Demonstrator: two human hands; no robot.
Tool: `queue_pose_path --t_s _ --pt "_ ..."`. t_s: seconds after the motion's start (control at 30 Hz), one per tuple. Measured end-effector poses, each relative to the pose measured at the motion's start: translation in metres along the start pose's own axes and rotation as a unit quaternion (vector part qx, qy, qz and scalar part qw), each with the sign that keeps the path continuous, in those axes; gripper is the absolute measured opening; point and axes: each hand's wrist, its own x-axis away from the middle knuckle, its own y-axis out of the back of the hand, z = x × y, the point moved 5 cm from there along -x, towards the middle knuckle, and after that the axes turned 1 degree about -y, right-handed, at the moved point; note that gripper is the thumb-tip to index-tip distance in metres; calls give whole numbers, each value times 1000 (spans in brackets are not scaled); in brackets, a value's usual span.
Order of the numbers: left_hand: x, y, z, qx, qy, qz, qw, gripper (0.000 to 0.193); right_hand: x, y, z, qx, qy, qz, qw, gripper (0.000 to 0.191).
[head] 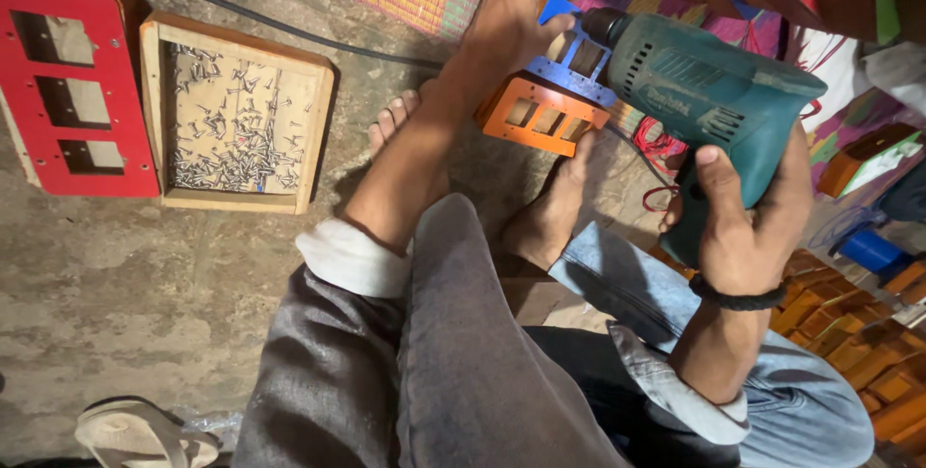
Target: The person uses a power drill to attach colorful plastic switchboard frames to wooden boards. They handle multiple frames of different colors, securing each one with screws while sitting on the floor.
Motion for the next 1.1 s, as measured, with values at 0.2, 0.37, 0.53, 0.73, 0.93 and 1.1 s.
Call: queue_pose_path --t_s 0.2,0.37,0.53,0.73,0.93,1.1 --pt "12 8 -14 -11 5 -22 1000 30 -2 2 3 147 114 9 982 46" --pt "-11 16 -23 36 27 51 998 19 12 8 22 240 218 -65 944 48" --pt "-12 17 -26 21 5 59 998 20 25 26 -15 -36 -11 -59 998 30" --pt "-11 22 -31 -5 -61 52 997 28 19 22 -49 -151 -28 -51 987 34" --pt "-1 32 -48 -84 -153 -5 985 30 16 7 -41 -159 -25 -24 987 35" --pt "6 22 -34 -32 -112 -3 993 34 17 4 -42 -163 -31 -17 986 36"
